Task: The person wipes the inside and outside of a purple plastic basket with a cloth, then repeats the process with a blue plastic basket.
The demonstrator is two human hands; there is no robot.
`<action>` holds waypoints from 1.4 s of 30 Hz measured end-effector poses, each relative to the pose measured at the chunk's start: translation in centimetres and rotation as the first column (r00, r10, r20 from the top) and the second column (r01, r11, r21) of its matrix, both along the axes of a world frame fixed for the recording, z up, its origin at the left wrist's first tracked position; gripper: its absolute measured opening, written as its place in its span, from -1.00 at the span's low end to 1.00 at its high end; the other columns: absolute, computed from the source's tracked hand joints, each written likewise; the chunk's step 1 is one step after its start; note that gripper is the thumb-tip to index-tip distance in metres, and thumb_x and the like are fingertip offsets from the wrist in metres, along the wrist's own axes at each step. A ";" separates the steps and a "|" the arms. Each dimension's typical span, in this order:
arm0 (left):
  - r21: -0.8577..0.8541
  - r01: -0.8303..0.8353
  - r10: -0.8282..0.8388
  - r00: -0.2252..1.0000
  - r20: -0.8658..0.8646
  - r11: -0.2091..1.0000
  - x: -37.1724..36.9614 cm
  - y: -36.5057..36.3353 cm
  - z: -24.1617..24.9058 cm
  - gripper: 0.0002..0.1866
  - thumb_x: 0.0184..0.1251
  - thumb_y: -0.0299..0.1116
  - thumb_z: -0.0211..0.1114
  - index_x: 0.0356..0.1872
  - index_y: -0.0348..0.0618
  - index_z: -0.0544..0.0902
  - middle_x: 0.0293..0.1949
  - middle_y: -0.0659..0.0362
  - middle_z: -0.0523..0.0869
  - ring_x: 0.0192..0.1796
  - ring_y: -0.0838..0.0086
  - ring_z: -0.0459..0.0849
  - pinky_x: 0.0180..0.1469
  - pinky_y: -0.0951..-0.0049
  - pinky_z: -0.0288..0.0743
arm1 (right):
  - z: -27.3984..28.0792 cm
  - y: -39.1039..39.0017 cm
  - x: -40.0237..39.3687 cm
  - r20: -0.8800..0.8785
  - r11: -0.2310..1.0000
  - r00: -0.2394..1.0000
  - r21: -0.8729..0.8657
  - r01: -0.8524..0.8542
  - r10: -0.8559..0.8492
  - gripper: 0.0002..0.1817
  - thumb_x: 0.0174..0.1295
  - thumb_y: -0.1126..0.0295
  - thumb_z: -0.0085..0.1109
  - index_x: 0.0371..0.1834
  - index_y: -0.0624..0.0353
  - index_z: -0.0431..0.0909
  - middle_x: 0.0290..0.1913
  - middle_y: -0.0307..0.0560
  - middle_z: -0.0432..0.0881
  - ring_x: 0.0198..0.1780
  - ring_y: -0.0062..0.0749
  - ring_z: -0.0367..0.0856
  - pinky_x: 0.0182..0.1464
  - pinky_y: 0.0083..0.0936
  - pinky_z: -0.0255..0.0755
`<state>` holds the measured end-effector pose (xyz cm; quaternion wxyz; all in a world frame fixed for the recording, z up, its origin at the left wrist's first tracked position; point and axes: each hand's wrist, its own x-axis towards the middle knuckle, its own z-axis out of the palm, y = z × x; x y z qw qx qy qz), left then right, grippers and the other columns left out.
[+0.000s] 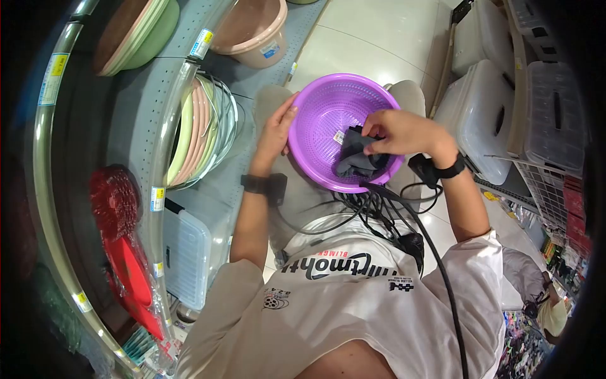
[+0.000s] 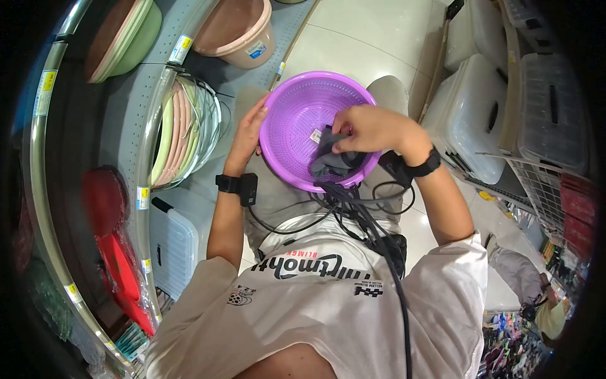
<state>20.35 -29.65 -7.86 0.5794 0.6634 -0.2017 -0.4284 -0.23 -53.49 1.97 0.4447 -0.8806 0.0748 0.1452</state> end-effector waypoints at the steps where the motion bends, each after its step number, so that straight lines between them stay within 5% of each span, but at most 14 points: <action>1: 0.003 -0.001 0.001 1.000 0.002 1.000 0.0 0.0 0.1 -0.49 0.73 -0.07 0.16 0.54 -0.04 0.55 -0.45 0.32 0.68 -0.70 0.73 0.39 -0.72 0.59 0.20 | -0.8 0.5 0.1 -0.082 0.999 0.996 -0.026 -0.048 0.046 -0.49 0.20 0.03 0.54 0.02 0.24 0.75 -0.21 0.07 0.81 -0.11 -0.07 0.79 -0.03 -0.24 0.62; 6: 0.023 0.009 -0.009 1.000 0.019 1.000 0.0 0.0 0.4 -0.49 0.73 -0.07 0.15 0.54 -0.04 0.55 -0.42 0.31 0.68 -0.69 0.74 0.39 -0.71 0.61 0.20 | -4.9 2.8 0.4 -0.265 0.946 0.944 -0.199 -0.255 0.198 -0.31 0.05 -0.12 0.58 0.08 0.23 0.76 0.01 0.22 0.79 0.06 0.19 0.76 0.12 -0.11 0.62; 10: 0.018 0.008 -0.008 0.999 0.033 1.000 -0.1 -0.1 0.8 -0.48 0.73 -0.07 0.15 0.54 -0.04 0.54 -0.45 0.32 0.68 -0.69 0.74 0.39 -0.71 0.61 0.20 | -6.3 4.3 0.2 -0.274 0.920 0.943 -0.286 -0.269 0.190 -0.40 0.01 -0.05 0.59 -0.05 0.23 0.80 0.13 0.24 0.75 0.08 0.22 0.75 0.14 -0.09 0.64; 16: 0.017 0.014 -0.014 1.000 0.018 1.000 0.0 0.0 0.5 -0.48 0.73 -0.07 0.15 0.55 -0.04 0.54 -0.46 0.32 0.68 -0.70 0.74 0.39 -0.71 0.62 0.20 | -7.4 5.7 1.5 -0.418 0.864 0.870 -0.299 -0.405 0.262 -0.50 0.04 0.13 0.55 -0.04 0.25 0.75 -0.14 0.22 0.79 -0.03 0.16 0.77 0.10 -0.05 0.62; 20: 0.019 0.012 -0.012 1.000 0.006 1.000 0.0 0.1 0.4 -0.48 0.73 -0.07 0.15 0.54 -0.06 0.54 -0.46 0.32 0.68 -0.70 0.74 0.39 -0.71 0.62 0.20 | -8.1 5.8 1.9 -0.305 0.877 0.887 -0.230 -0.423 0.348 -0.52 0.10 0.17 0.50 -0.01 0.30 0.71 -0.20 0.26 0.79 -0.09 0.22 0.77 0.04 -0.01 0.62; 22: 0.014 0.012 -0.012 1.000 0.003 1.000 0.0 0.0 0.3 -0.48 0.73 -0.07 0.15 0.54 -0.06 0.54 -0.46 0.32 0.68 -0.70 0.74 0.39 -0.71 0.62 0.20 | -8.6 6.2 3.1 -0.220 0.939 0.917 -0.015 -0.343 0.332 -0.52 0.16 0.18 0.45 0.01 0.34 0.68 -0.21 0.30 0.78 -0.07 0.24 0.76 0.03 -0.01 0.60; 25: 0.004 0.013 -0.013 1.000 0.002 1.000 0.1 -0.1 0.2 -0.48 0.73 -0.06 0.15 0.53 -0.06 0.55 -0.45 0.32 0.68 -0.70 0.74 0.39 -0.71 0.61 0.20 | -9.4 7.4 5.2 -0.308 0.966 0.915 0.079 -0.248 0.260 -0.53 0.22 0.18 0.40 0.02 0.39 0.66 -0.20 0.35 0.76 -0.07 0.24 0.76 0.03 -0.02 0.59; 32: 0.026 0.011 -0.011 1.000 0.010 1.000 0.2 0.1 0.4 -0.48 0.73 -0.06 0.15 0.55 -0.03 0.54 -0.48 0.33 0.66 -0.70 0.74 0.39 -0.71 0.61 0.21 | -10.4 7.6 7.6 -0.061 0.997 0.997 0.058 0.055 -0.052 -0.47 0.25 0.19 0.36 0.13 0.42 0.61 -0.16 0.38 0.75 -0.10 0.22 0.77 0.00 -0.05 0.61; 34: 0.025 0.010 -0.011 1.000 0.019 1.000 0.3 0.2 0.4 -0.48 0.73 -0.06 0.15 0.55 -0.03 0.54 -0.49 0.33 0.66 -0.70 0.73 0.38 -0.71 0.61 0.21 | -9.8 7.2 7.7 0.035 0.969 0.975 0.121 0.213 -0.219 -0.49 0.25 0.23 0.37 0.13 0.42 0.61 -0.20 0.24 0.76 -0.13 -0.04 0.80 -0.05 -0.19 0.64; 37: 0.016 0.012 -0.012 1.000 -0.007 1.000 0.3 0.3 0.2 -0.48 0.73 -0.05 0.15 0.55 -0.01 0.54 -0.49 0.33 0.66 -0.70 0.74 0.39 -0.71 0.61 0.21 | -8.1 6.2 8.2 0.107 0.858 0.887 0.331 0.394 -0.448 -0.52 0.21 0.22 0.39 0.06 0.39 0.64 -0.15 0.32 0.77 -0.09 0.07 0.81 0.00 -0.18 0.65; 42: 0.016 0.018 -0.018 1.000 0.007 1.000 0.4 0.3 -0.5 -0.46 0.72 -0.02 0.15 0.55 -0.01 0.53 -0.46 0.31 0.69 -0.70 0.73 0.39 -0.71 0.60 0.21 | -3.8 4.4 8.0 0.318 0.800 0.739 0.321 0.506 -0.595 -0.54 0.21 0.30 0.39 0.10 0.33 0.58 -0.16 0.23 0.76 -0.09 -0.01 0.82 -0.02 -0.24 0.64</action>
